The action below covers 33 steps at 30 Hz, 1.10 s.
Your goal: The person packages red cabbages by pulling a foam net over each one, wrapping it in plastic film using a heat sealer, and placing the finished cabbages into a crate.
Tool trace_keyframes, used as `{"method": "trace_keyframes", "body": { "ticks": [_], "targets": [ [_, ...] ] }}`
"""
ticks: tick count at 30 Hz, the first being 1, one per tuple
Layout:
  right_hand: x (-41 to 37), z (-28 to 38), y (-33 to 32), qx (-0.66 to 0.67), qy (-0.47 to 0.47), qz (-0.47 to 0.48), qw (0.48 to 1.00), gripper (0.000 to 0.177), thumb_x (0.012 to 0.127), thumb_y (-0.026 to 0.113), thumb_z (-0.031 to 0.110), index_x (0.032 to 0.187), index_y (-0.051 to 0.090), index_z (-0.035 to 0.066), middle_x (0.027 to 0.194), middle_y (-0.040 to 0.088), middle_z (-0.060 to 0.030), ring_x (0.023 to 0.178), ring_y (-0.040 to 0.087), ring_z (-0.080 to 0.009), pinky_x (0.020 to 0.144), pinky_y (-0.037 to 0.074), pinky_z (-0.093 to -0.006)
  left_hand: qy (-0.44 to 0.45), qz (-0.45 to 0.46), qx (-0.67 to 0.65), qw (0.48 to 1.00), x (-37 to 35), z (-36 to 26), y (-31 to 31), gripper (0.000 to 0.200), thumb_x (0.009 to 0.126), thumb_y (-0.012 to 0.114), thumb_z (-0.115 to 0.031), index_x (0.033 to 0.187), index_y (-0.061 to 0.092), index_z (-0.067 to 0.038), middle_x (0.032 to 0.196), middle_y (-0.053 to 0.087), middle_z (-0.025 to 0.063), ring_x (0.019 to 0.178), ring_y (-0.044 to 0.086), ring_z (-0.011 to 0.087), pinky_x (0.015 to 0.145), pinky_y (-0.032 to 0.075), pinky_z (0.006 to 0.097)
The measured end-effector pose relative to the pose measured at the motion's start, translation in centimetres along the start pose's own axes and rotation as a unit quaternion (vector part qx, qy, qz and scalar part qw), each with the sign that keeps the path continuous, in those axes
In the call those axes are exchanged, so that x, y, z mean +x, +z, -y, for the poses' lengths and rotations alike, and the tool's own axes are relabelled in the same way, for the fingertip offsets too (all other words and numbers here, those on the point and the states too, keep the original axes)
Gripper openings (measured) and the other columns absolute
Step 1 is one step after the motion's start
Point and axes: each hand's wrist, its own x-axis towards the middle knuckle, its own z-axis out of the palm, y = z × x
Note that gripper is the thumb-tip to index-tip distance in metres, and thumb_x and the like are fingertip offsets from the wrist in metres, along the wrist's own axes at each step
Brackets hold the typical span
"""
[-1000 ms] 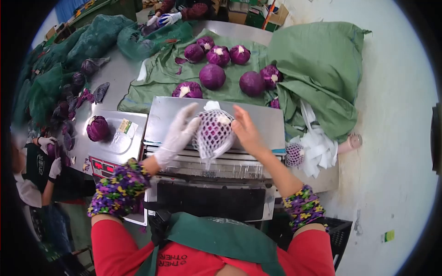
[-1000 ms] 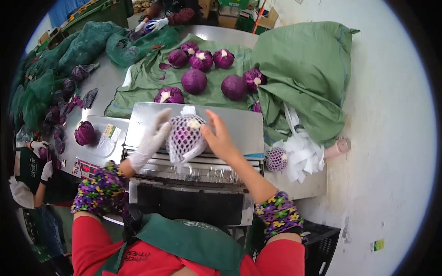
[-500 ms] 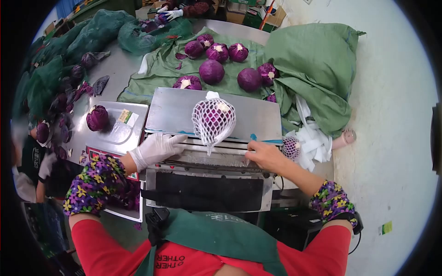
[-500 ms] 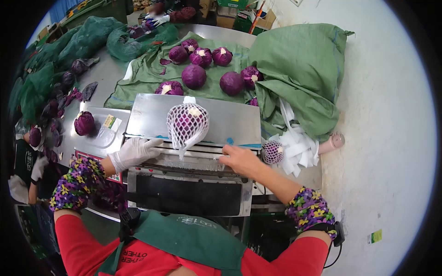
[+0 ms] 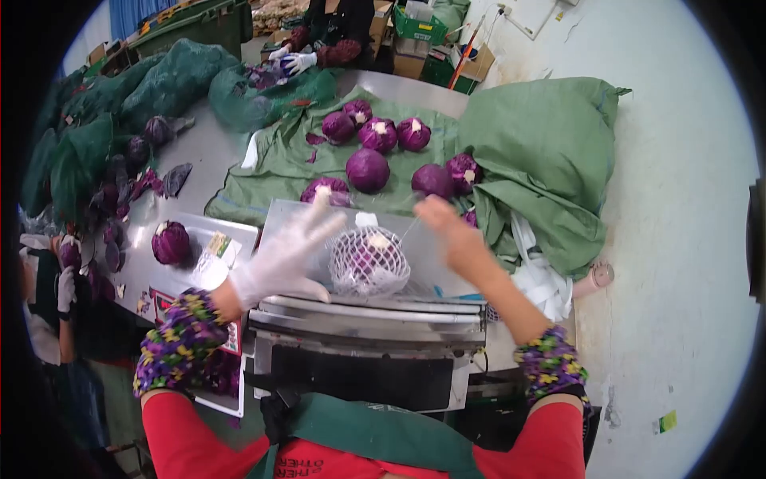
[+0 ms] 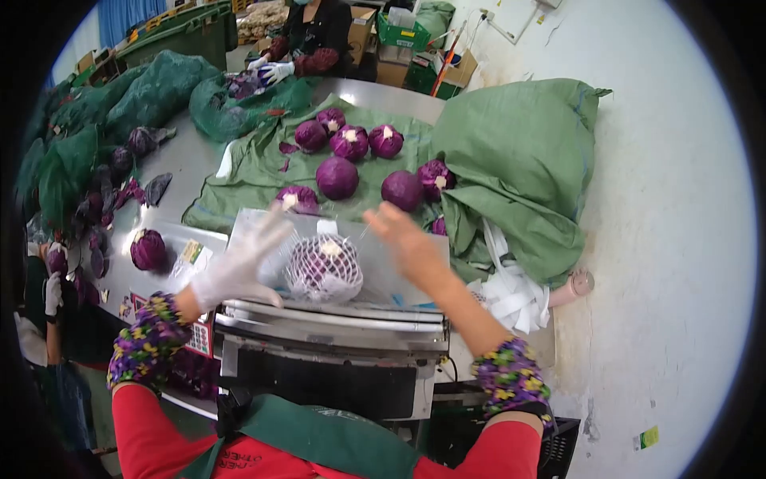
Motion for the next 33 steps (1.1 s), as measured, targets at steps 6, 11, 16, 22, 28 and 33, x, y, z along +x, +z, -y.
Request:
{"method": "trace_keyframes", "body": {
  "ticks": [6,11,16,22,28,33],
  "targets": [
    [-2.2,1.7,7.9,0.346,0.182,0.093,0.916,0.071,0.079,0.063,0.006,0.141,0.028,0.008,0.133,0.044,-0.0199,0.116,0.051,-0.0347,0.097,0.042,-0.0377,-0.072,0.001,-0.326,0.943,2.6,2.2,7.3,0.094,0.065,0.082,-0.029,0.14,0.03,-0.005,0.134,0.043,0.0245,0.124,0.045,0.0322,0.102,0.038,0.0401],
    [-3.2,7.0,0.0,0.53,0.308,0.213,0.761,0.079,0.074,0.068,0.016,0.139,0.025,0.0,0.12,0.054,-0.0136,0.111,0.05,-0.0213,0.098,0.038,-0.0318,-0.306,0.09,-0.683,0.657,1.4,-3.2,5.9,0.058,0.093,0.044,-0.045,0.136,0.037,-0.007,0.132,0.048,0.0089,0.114,0.051,0.0189,0.096,0.044,0.0327],
    [-11.5,13.7,-1.5,0.716,0.506,0.267,0.4,0.061,0.077,0.068,0.023,0.126,0.04,0.0,0.099,0.062,-0.0123,0.083,0.064,-0.0199,0.075,0.056,-0.034,-0.506,0.316,-0.66,0.457,-4.2,-9.6,6.1,0.084,0.081,0.017,-0.08,0.132,0.045,-0.02,0.123,0.057,0.0075,0.111,0.054,0.023,0.077,0.05,0.0521],
    [-18.4,19.1,1.0,0.709,0.558,0.267,0.338,0.056,0.079,0.067,0.035,0.122,0.045,0.006,0.102,0.061,-0.0083,0.089,0.062,-0.0179,0.081,0.052,-0.0323,-0.602,0.245,-0.712,0.267,-8.2,-14.1,9.7,0.068,0.088,0.026,-0.07,0.12,0.057,-0.019,0.12,0.058,0.003,0.108,0.054,0.0205,0.098,0.042,0.0428],
    [-20.7,20.8,1.5,0.727,0.57,0.183,0.337,0.046,0.088,0.061,0.031,0.123,0.046,0.005,0.108,0.059,-0.0092,0.097,0.058,-0.0173,0.089,0.048,-0.0324,-0.453,0.25,-0.73,0.447,-12.7,-13.8,8.7,0.062,0.093,0.034,-0.057,0.132,0.044,-0.009,0.129,0.049,0.0068,0.11,0.052,0.02,0.097,0.043,0.0358],
    [-23.6,24.3,-0.1,0.638,0.61,0.008,0.47,0.046,0.092,0.052,0.029,0.125,0.046,-0.002,0.114,0.058,-0.0171,0.102,0.06,-0.0247,0.092,0.047,-0.0357,-0.34,0.054,-0.425,0.837,-21.9,-13.9,8.5,0.038,0.095,0.05,-0.035,0.115,0.056,-0.002,0.092,0.06,0.0041,0.078,0.055,0.0118,0.071,0.044,0.0233]
  ]
}}
